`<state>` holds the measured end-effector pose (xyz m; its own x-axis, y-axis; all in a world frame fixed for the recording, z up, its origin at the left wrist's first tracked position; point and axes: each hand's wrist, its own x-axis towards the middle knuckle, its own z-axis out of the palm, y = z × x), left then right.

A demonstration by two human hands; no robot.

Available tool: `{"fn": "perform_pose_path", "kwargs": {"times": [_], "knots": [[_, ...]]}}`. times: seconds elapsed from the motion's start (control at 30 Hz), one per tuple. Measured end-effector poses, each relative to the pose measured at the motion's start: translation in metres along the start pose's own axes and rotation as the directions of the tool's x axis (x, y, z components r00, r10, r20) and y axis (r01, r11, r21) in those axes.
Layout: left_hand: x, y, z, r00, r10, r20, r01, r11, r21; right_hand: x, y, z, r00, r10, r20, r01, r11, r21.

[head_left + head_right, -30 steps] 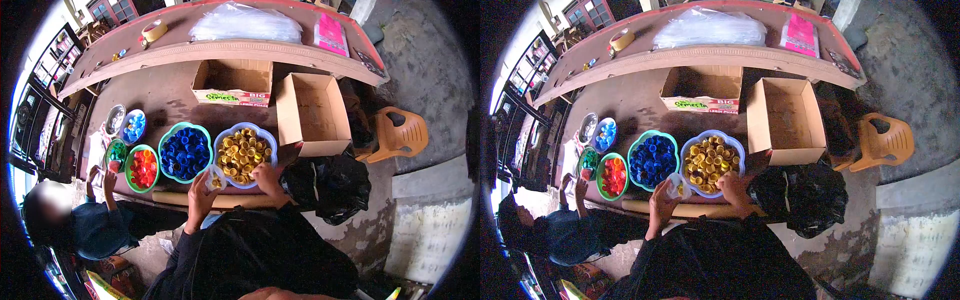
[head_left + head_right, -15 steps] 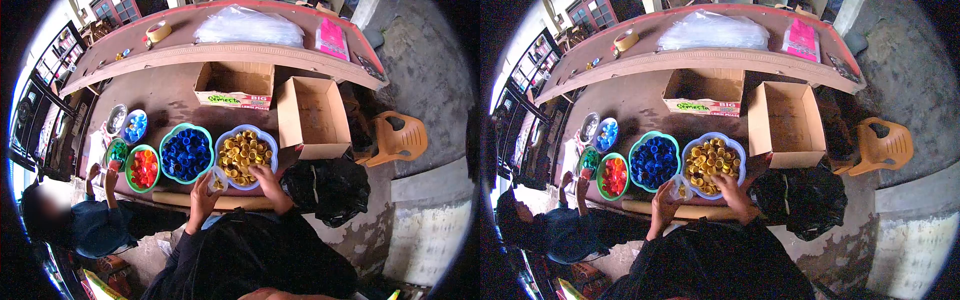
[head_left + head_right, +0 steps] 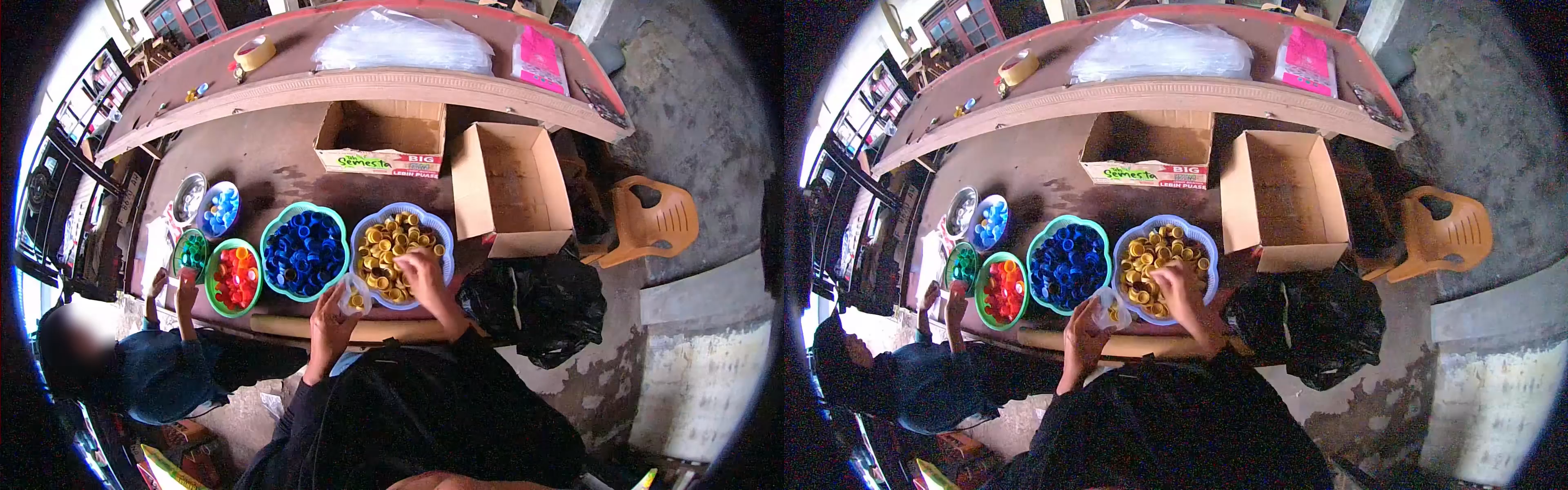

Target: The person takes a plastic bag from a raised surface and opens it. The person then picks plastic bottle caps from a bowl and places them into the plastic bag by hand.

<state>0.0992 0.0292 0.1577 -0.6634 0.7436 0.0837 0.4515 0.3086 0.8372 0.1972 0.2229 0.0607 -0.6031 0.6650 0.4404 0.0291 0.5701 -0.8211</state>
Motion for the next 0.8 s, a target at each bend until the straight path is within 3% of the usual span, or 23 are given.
{"fn": "perform_pose_path", "kwargs": {"times": [0.03,0.07,0.1,0.17,0.23,0.33,0.4,0.43,0.47,0.5,0.53,0.57,0.6,0.63,0.73,0.77,0.8], "knots": [[0.001,0.002,0.000,1.000,-0.001,0.002,0.001,1.000,-0.003,-0.004,0.016,-0.008,1.000,0.011,-0.027,-0.013,0.995,-0.095],[0.002,0.003,0.000,1.000,0.014,0.002,-0.014,1.000,0.016,-0.010,0.031,-0.019,0.994,0.040,0.100,-0.017,0.974,-0.228],[0.003,0.003,0.000,1.000,0.029,0.001,-0.029,0.999,0.036,-0.017,0.042,-0.021,0.994,0.040,0.100,-0.017,0.973,-0.230],[0.006,-0.004,0.004,0.997,0.077,-0.016,-0.076,0.997,0.031,-0.034,0.052,-0.021,0.956,0.053,0.288,0.071,0.913,-0.401],[0.008,-0.003,0.005,0.992,0.123,-0.030,-0.123,0.992,0.024,-0.041,0.048,-0.017,0.956,0.139,0.257,-0.016,0.903,-0.429],[0.012,0.002,0.006,0.999,0.052,0.000,-0.052,0.995,0.088,-0.039,0.060,-0.017,0.971,0.006,0.239,0.115,0.865,-0.488],[0.011,0.002,0.004,0.998,0.054,0.021,-0.056,0.993,0.100,-0.032,0.070,-0.013,0.913,0.344,0.219,-0.314,0.936,-0.161],[0.011,-0.002,0.004,0.998,0.055,0.022,-0.057,0.993,0.102,-0.033,0.071,-0.011,0.913,0.344,0.218,-0.315,0.936,-0.159],[0.012,-0.009,0.004,0.994,0.107,0.015,-0.108,0.982,0.156,-0.033,0.072,-0.010,0.886,0.425,0.186,-0.452,0.882,0.135],[0.014,-0.008,0.004,0.987,0.158,0.009,-0.156,0.965,0.209,-0.031,0.071,-0.010,0.844,0.505,0.180,-0.531,0.737,0.418],[0.014,-0.006,0.004,0.987,0.160,0.008,-0.158,0.966,0.207,-0.029,0.070,-0.015,0.811,0.534,0.238,-0.575,0.657,0.487],[0.014,-0.003,0.004,0.993,0.121,0.006,-0.121,0.984,0.127,-0.029,0.069,-0.019,0.812,0.533,0.237,-0.574,0.659,0.486],[0.014,0.000,0.003,0.997,0.082,0.007,-0.082,0.996,0.047,-0.028,0.060,-0.024,0.758,0.583,0.292,-0.637,0.568,0.522],[0.015,-0.002,0.005,0.997,0.082,0.006,-0.082,0.996,0.047,-0.026,0.053,-0.028,0.699,0.623,0.351,-0.693,0.468,0.549],[0.014,-0.002,0.006,0.997,0.080,0.005,-0.080,0.995,0.067,-0.028,0.056,-0.024,0.629,0.648,0.430,-0.767,0.427,0.478],[0.014,0.000,0.006,0.998,0.058,0.016,-0.059,0.997,0.056,-0.031,0.056,-0.021,0.627,0.648,0.433,-0.769,0.425,0.478],[0.013,0.002,0.005,0.999,0.038,0.028,-0.039,0.998,0.044,-0.025,0.039,-0.019,0.731,0.580,0.361,-0.678,0.556,0.480]]}}
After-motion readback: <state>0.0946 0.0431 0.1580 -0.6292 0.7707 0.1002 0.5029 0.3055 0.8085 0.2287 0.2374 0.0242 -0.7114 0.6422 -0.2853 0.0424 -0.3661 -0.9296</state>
